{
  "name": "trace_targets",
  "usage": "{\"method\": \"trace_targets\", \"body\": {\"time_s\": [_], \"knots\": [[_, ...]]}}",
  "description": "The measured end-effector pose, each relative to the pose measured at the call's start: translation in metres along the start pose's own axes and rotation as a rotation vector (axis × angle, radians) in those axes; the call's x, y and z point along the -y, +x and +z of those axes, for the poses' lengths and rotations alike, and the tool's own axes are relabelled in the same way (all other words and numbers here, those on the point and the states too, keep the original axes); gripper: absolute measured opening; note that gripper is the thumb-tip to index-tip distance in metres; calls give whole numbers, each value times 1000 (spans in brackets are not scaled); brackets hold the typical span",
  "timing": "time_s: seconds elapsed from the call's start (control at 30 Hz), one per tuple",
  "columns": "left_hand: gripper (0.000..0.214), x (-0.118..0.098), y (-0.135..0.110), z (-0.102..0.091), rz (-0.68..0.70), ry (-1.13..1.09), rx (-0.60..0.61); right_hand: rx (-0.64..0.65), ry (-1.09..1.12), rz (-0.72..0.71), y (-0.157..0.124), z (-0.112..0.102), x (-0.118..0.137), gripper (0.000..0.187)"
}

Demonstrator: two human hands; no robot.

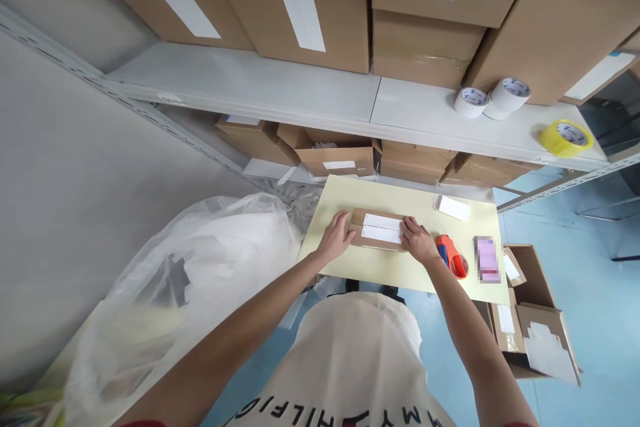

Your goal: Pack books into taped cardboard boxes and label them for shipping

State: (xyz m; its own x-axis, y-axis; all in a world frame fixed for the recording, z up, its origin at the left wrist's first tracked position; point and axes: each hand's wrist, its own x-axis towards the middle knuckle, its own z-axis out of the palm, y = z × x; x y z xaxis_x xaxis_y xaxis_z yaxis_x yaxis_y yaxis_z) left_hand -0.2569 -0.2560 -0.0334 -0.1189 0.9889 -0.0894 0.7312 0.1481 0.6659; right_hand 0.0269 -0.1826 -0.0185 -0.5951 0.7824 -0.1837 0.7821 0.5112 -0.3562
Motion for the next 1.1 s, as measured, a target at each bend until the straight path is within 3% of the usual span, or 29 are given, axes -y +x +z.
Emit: {"method": "trace_targets", "body": {"time_s": [0.1, 0.17, 0.3, 0.4, 0.47, 0.53, 0.6, 0.67, 0.77, 0.9, 0.97, 1.1], "knots": [[54, -20, -6, -2, 250, 291, 79, -10, -26, 22, -1, 4, 3, 47], [56, -32, -6, 1, 346, 384, 173, -16, -20, 42, 1, 4, 7, 47], [65, -42, -2, 12, 372, 463, 273, -9, 28, 74, 1, 3, 13, 48], [66, -39, 1, 18, 357, 475, 304, -98, 82, 134, -16, 4, 4, 52], [67, -36, 2, 20, 352, 469, 321, -229, 108, 294, -38, 7, -13, 54], [70, -34, 3, 21, 352, 460, 328, -326, 114, 561, -64, 12, -37, 51], [75, -32, 5, 23, 353, 452, 322, -285, 113, 775, -88, 20, -59, 44], [78, -30, 6, 25, 347, 442, 310, -154, 129, 849, -101, 29, -72, 36], [78, -28, 6, 28, 357, 446, 294, -41, 181, 885, -100, 39, -78, 28], [74, -25, 4, 28, 405, 535, 285, -105, 204, 890, -92, 25, -73, 28], [72, -24, 1, 28, 425, 577, 280, -195, 272, 789, -90, 4, -67, 28], [69, -21, -10, 30, 467, 581, 268, -368, 529, 446, -64, -48, -34, 36]]}}
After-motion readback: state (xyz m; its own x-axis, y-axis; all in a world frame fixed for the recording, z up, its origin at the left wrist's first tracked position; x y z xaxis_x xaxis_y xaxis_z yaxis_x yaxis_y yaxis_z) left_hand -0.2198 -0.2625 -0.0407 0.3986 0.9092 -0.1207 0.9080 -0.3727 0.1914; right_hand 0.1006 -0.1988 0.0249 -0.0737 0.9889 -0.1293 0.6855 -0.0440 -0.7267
